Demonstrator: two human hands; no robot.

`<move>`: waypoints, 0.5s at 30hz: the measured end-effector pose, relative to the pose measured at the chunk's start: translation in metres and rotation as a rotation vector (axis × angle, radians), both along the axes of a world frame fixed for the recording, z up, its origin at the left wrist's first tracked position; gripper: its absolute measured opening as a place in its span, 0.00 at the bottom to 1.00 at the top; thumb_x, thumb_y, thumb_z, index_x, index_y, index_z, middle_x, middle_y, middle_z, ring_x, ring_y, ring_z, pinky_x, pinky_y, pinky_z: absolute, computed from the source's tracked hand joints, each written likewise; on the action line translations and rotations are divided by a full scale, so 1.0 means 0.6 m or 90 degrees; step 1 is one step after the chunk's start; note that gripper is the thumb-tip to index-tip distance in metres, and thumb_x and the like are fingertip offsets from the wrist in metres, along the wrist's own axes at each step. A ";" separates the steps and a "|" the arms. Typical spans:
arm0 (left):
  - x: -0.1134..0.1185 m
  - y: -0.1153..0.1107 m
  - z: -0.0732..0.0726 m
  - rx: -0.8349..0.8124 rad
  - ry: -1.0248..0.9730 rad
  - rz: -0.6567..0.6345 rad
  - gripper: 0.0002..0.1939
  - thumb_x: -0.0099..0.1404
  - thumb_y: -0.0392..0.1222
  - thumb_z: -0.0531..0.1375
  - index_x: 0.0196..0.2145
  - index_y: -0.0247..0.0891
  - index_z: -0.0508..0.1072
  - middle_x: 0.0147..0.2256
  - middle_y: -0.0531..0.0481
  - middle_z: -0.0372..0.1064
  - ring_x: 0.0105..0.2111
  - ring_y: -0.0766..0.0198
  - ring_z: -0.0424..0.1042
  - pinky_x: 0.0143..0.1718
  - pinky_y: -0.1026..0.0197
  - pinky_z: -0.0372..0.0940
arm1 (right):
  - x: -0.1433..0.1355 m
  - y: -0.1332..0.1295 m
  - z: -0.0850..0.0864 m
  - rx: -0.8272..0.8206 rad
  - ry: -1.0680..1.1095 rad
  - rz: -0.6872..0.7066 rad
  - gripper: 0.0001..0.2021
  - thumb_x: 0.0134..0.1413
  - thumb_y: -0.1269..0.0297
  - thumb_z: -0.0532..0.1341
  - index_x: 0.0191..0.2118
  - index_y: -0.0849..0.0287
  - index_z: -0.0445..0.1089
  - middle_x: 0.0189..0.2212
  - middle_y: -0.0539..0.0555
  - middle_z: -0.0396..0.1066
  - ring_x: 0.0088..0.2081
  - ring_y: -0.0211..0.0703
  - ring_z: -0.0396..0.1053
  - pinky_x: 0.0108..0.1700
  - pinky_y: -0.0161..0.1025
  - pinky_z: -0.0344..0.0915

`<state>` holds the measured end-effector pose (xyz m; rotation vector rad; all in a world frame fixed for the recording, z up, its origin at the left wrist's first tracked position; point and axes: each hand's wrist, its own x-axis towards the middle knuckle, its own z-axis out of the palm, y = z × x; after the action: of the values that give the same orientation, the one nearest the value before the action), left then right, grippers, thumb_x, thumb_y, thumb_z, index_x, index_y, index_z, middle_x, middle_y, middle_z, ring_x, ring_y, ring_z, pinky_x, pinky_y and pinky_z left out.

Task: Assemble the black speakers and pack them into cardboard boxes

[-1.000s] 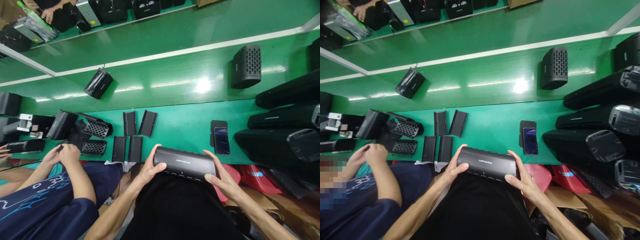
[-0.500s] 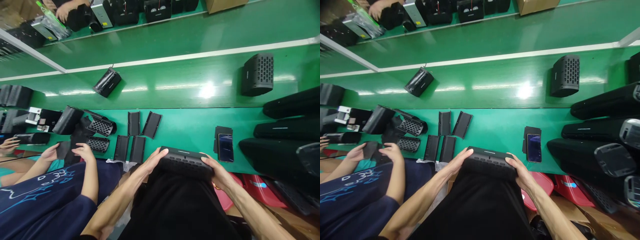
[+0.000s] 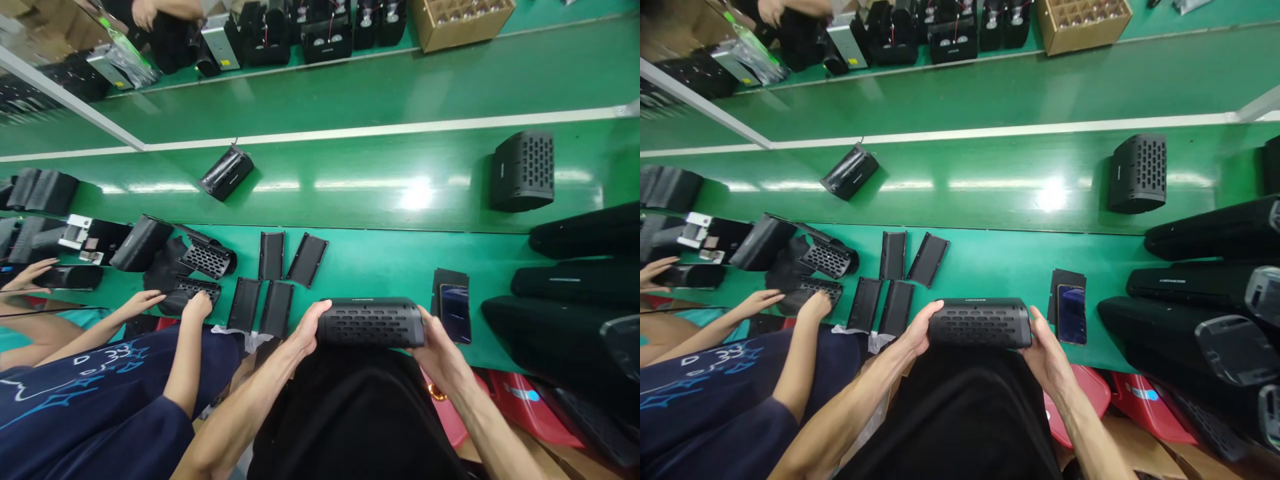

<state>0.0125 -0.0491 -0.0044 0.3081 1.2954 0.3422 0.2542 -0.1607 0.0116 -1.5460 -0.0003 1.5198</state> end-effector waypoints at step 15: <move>0.007 0.051 0.061 0.335 -0.172 -0.271 0.57 0.51 0.60 0.77 0.72 0.47 0.59 0.70 0.40 0.55 0.64 0.38 0.63 0.65 0.44 0.59 | 0.041 0.060 0.137 0.133 -0.553 0.704 0.55 0.39 0.59 0.74 0.76 0.44 0.55 0.62 0.62 0.69 0.55 0.74 0.72 0.59 0.65 0.67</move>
<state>0.0167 -0.0184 0.0323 0.9347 0.8295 0.3415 0.2791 -0.1249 0.0938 -2.0086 -1.6716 1.3474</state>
